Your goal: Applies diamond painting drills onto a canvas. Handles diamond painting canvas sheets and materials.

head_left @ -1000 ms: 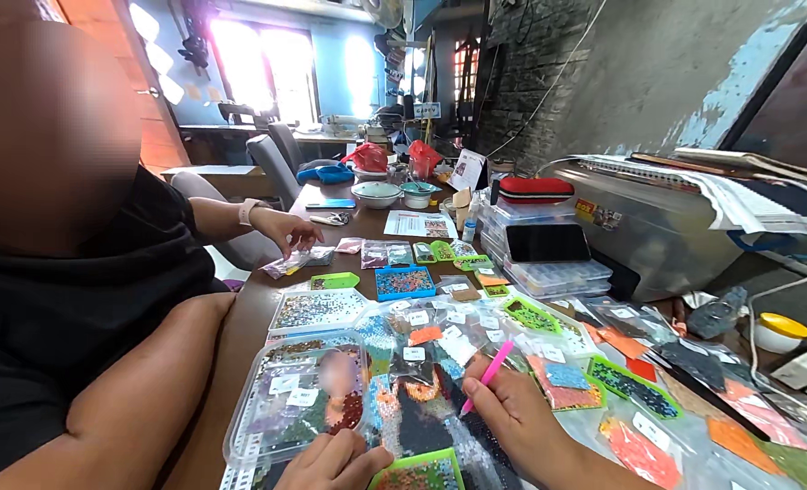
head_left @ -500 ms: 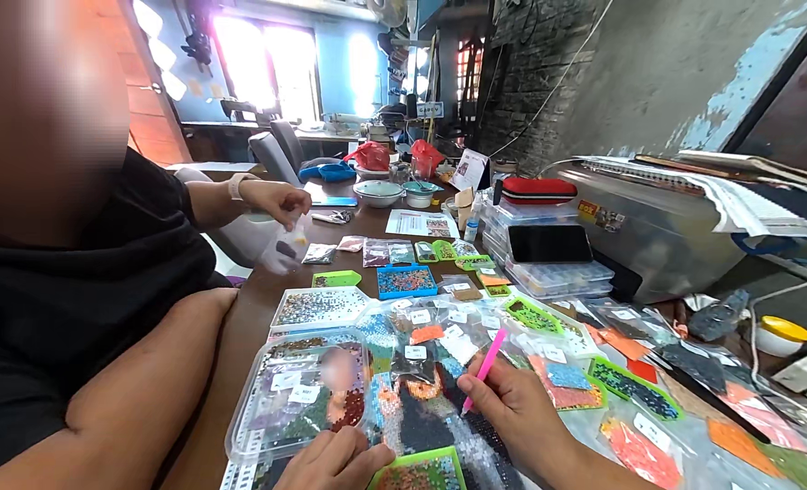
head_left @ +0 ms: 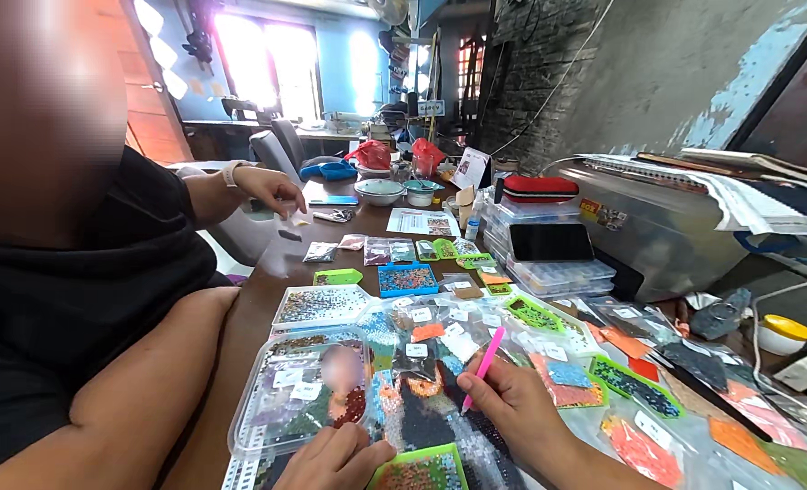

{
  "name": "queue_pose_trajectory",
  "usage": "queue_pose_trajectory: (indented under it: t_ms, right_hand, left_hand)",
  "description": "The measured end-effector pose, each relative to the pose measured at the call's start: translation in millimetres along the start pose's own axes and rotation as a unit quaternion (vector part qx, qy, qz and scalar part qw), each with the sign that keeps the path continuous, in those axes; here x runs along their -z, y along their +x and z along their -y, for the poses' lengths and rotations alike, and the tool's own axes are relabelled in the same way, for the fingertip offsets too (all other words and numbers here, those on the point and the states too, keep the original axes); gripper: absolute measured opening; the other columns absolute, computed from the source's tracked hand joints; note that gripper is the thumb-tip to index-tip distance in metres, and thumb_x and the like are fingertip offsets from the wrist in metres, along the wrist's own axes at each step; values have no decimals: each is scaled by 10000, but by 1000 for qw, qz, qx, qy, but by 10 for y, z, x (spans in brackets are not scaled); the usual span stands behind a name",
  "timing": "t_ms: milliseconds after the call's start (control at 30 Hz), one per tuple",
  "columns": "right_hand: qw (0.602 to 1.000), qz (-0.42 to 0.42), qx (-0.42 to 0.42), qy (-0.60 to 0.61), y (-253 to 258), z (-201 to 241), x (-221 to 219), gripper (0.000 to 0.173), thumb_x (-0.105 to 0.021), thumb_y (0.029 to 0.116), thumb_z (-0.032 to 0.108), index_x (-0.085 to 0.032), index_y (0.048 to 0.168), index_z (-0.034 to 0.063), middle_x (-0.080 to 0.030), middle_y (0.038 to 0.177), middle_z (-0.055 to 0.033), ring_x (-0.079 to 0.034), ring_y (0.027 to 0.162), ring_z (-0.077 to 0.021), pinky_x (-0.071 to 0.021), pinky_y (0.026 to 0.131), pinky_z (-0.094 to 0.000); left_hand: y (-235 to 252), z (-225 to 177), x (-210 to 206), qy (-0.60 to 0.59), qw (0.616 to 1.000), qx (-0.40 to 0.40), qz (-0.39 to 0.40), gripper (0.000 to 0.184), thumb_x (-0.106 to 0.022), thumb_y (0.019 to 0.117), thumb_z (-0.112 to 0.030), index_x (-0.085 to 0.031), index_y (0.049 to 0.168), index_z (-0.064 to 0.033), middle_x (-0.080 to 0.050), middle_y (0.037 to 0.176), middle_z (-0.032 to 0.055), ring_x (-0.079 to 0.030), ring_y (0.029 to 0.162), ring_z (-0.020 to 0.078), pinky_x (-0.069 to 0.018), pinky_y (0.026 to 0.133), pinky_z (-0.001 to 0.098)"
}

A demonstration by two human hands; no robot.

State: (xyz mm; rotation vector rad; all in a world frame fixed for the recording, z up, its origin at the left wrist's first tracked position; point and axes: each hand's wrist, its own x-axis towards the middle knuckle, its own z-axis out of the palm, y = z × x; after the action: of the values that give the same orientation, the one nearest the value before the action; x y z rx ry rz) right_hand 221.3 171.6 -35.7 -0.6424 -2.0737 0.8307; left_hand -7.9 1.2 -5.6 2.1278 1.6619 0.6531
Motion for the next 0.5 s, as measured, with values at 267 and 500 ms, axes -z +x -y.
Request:
queue_pose_trajectory:
  t_ms: [267,500]
  right_hand:
    - [1000,1,6,-2,5,-11,-5,332,-585,1032,390,-652,897,95,-574,663,71,-526,578,43,-439,538,-135]
    - [997,47,-6,-61,29,32,51,365,-514,1061,400,-636,928,83,-549,657,44,-512,577,11,-427,546,-165]
  left_hand:
    - [1,-4,-1,6,1000,0,-1,474,-761,904,-316,-693,1286,-43,-653,1103,249,-628,986,434,-508,857,575]
    - [-1,-6,5,9,1000,0,2,477,-758,906,-314,-689,1290,-39,-649,1116,252,-627,998,433,-510,867,572]
